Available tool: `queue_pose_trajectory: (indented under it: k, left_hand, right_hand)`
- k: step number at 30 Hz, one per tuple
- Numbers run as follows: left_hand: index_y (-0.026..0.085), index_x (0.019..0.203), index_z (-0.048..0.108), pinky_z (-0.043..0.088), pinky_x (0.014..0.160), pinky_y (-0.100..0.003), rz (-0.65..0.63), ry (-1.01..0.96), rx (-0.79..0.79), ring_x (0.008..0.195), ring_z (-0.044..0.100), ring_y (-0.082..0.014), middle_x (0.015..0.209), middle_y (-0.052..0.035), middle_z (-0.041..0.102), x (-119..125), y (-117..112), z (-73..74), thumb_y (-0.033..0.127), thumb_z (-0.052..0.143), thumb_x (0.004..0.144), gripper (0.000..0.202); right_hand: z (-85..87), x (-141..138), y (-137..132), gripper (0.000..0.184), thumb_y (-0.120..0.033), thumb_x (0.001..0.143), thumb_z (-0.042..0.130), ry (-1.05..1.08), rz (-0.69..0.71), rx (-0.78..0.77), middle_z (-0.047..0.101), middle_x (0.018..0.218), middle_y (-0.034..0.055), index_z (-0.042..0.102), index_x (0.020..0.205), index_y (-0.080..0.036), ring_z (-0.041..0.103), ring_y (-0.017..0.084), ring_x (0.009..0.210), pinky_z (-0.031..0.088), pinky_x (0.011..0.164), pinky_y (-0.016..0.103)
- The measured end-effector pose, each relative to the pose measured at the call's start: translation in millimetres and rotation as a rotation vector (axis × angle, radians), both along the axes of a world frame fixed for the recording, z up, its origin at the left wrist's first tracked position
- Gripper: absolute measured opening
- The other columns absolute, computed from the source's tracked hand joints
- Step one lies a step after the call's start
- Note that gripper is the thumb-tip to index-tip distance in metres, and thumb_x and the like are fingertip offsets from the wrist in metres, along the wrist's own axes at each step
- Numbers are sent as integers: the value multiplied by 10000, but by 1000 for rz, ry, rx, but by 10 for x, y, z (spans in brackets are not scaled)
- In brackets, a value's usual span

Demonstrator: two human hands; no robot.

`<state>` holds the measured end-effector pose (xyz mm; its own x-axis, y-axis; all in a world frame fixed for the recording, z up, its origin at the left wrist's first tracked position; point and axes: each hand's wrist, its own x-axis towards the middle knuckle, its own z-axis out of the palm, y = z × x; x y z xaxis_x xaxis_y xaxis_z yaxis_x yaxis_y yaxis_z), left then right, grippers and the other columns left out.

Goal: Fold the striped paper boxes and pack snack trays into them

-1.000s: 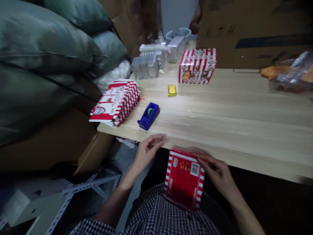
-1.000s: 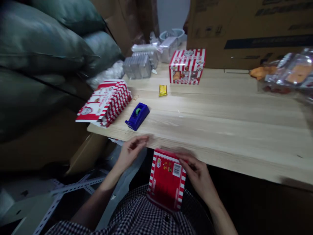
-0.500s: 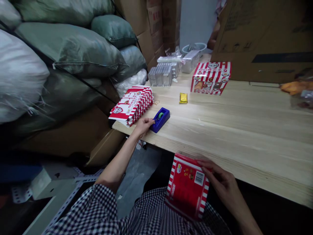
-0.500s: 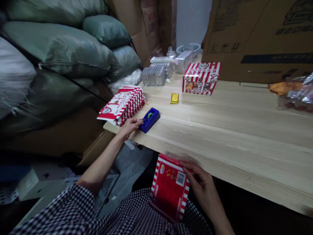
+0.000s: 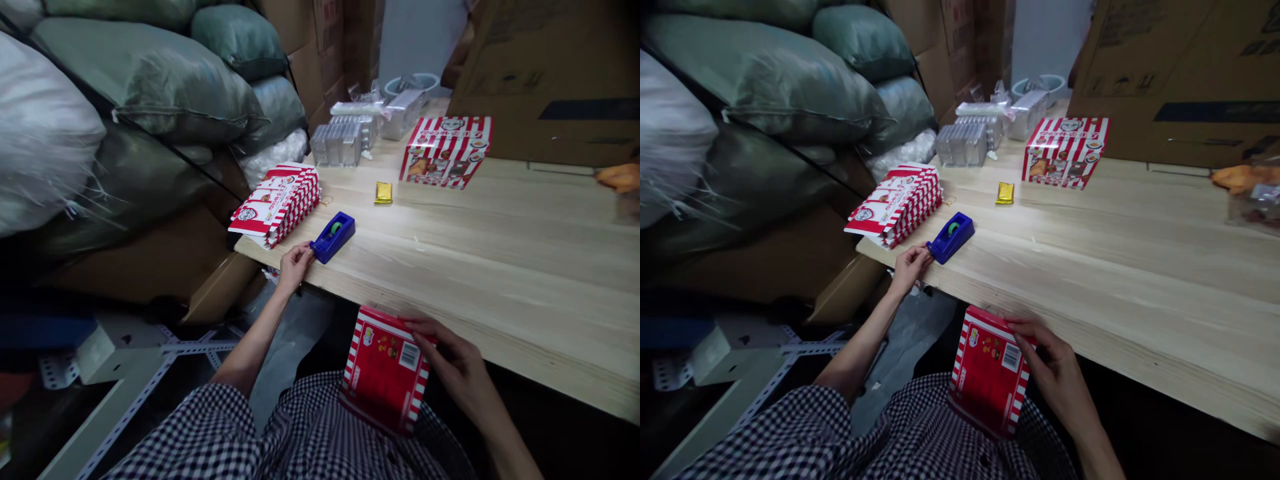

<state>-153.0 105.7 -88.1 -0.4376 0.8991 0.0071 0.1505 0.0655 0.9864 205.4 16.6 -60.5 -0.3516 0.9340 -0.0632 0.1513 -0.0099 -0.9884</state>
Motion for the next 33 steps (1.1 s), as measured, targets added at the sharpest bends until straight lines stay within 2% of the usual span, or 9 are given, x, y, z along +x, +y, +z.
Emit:
queue_pose_trajectory:
  k: [4,8,12,16,18,21,27,31,33]
  left_hand:
    - [153,688,684,477,958,-336,56,122,0,1015,640,-221,1026,-105,727,72,-138,134,330,743,753,197]
    - [152,827,743,492,784,-266,-23,134,7,735,609,-153,729,-15,677,486,-593,524,340,700,832,193]
    - [137,1034,769,501,701,-219,-235,-169,-43,656,615,-107,753,-18,714,1110,-1184,891,314,707,867,252]
    - [198,1495,454,529,690,-210,-280,-506,-109,641,648,-97,774,2,730,1549,-1510,1026,264,748,848,714]
    - [204,1554,329,539,719,-211,-239,-593,-63,666,669,-97,784,2,735,1631,-1552,1042,242,755,844,829]
    - [197,1555,301,545,737,-218,-249,-644,4,694,679,-102,801,-8,737,1649,-1545,1068,235,761,840,852]
    - [180,1545,287,536,728,-230,-321,-631,52,661,663,-106,740,2,719,1664,-1465,1178,273,785,822,882]
    - [178,1540,293,532,653,-240,-392,-570,-19,606,653,-123,734,-12,721,1675,-1331,1131,369,774,819,888]
    - [176,1497,385,469,554,-205,-415,-422,-57,513,572,-103,623,44,643,1656,-1211,1068,420,786,791,848]
  right_hand:
    - [101,-70,-34,128,-358,947,637,-35,-33,85,692,1167,94,701,970,-250,652,255,1083,510,954,388]
    - [261,-135,-105,113,-306,951,634,-84,-75,226,683,982,66,659,873,-228,651,226,969,502,858,352]
    - [437,-228,-225,107,-233,964,612,-92,-102,301,659,969,49,626,860,-216,646,201,947,484,818,327]
    - [556,-365,-396,94,-186,963,604,-89,-150,388,636,967,47,612,875,-218,637,201,990,485,814,327]
    - [608,-429,-482,97,-162,960,601,-90,-196,441,627,983,48,620,883,-218,632,196,989,490,806,323]
    - [714,-486,-579,134,-112,959,579,-96,-251,554,614,1044,51,650,951,-225,625,180,984,505,822,322]
    - [857,-456,-597,521,-61,991,460,-178,-171,741,528,1136,68,517,1435,-328,573,186,1052,537,854,341]
    - [836,-369,-518,525,-90,997,467,-222,-148,729,500,1143,73,519,1443,-360,556,202,1071,538,860,369]
    - [857,-308,-479,499,-95,1000,468,-213,-166,677,511,1135,71,551,1417,-356,561,197,1059,534,858,369]
